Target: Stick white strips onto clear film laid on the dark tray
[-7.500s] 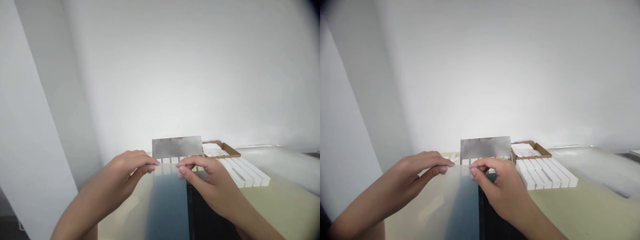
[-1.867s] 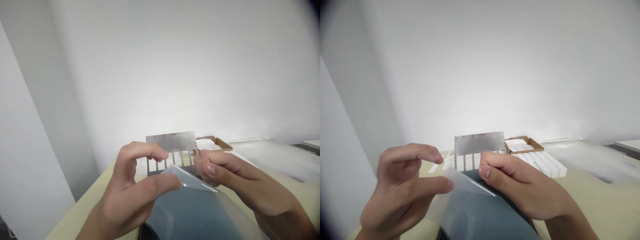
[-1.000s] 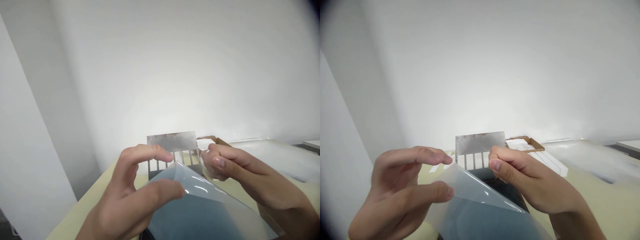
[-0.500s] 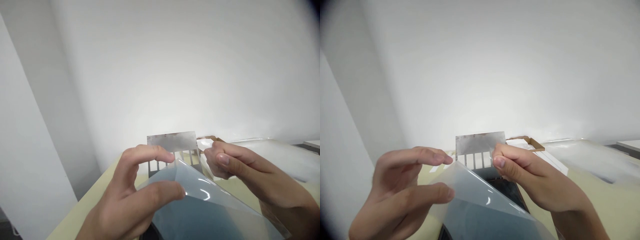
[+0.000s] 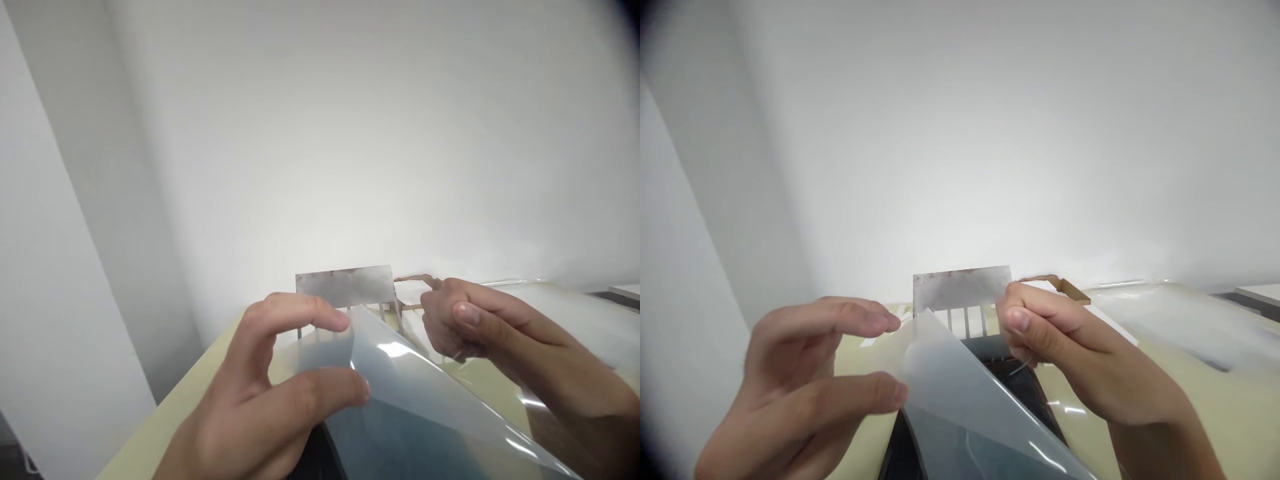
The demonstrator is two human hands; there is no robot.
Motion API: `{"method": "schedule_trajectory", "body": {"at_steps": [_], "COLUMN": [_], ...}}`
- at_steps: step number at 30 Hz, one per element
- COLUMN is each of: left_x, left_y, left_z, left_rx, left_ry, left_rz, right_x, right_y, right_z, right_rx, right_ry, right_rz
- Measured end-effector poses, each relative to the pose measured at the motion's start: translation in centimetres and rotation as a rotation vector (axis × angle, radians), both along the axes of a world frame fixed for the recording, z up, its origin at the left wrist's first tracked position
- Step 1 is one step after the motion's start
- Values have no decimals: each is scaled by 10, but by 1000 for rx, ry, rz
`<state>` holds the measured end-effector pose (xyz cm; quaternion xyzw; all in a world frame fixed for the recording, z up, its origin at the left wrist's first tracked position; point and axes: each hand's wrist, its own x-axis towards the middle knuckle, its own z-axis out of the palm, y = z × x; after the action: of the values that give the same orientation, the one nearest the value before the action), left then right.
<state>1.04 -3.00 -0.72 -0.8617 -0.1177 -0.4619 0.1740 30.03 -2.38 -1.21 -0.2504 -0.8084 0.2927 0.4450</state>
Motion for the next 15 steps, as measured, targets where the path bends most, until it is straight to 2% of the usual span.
{"method": "schedule_trajectory", "body": {"at_steps": [3,8,12,15], "left_x": [2,12,12,10], "left_y": [-3,-8,-9,-8], "left_z": [-2,-5,-3,-2], "left_rx": [-5,-70,-40,-49], "left_ry": [-13,-160,-163,-175], "left_rz": [0,5,7,40], "right_x": [-3,-5,-8,-12], "right_y": [-3,-6,-7,-9], "right_z": [-2,-5,-3,-4], "right_rx": [25,4,-19,-55], "right_ry": [92,176,193,297], "right_rz": [26,14,34,-24]}}
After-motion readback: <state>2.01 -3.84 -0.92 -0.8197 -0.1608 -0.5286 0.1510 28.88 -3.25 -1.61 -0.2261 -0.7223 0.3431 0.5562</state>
